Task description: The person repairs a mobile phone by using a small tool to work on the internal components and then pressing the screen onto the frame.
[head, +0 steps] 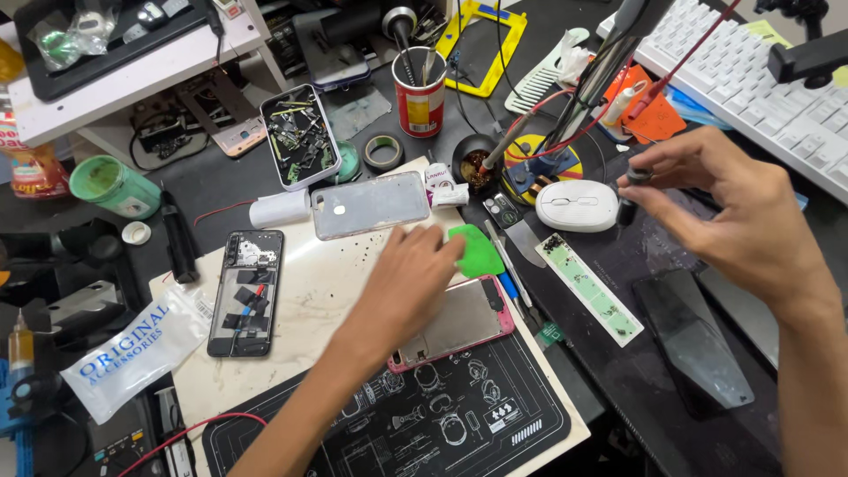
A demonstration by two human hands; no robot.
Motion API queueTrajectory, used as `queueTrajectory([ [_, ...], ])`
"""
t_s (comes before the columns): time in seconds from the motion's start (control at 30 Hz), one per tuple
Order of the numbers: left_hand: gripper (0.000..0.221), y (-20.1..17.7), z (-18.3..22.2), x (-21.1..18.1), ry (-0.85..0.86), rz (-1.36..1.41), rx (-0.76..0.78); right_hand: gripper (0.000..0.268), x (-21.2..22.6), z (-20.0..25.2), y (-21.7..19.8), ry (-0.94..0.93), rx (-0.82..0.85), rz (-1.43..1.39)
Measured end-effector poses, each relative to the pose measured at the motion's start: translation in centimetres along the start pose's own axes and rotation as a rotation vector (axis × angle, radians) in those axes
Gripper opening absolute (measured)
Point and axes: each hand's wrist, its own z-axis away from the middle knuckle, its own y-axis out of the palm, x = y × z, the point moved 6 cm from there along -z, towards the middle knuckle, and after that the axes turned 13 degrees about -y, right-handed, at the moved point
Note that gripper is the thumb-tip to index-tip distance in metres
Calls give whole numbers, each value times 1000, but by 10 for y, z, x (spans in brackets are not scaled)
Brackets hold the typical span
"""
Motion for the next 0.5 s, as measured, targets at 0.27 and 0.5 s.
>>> queueTrajectory([
  [0.27, 26, -26, 18, 35, -108, 176, 111, 32, -1, 1, 13, -10, 26, -104],
  [0.5, 18, 5, 27, 9, -14, 240, 141, 29, 30, 56, 90, -112, -178, -637],
])
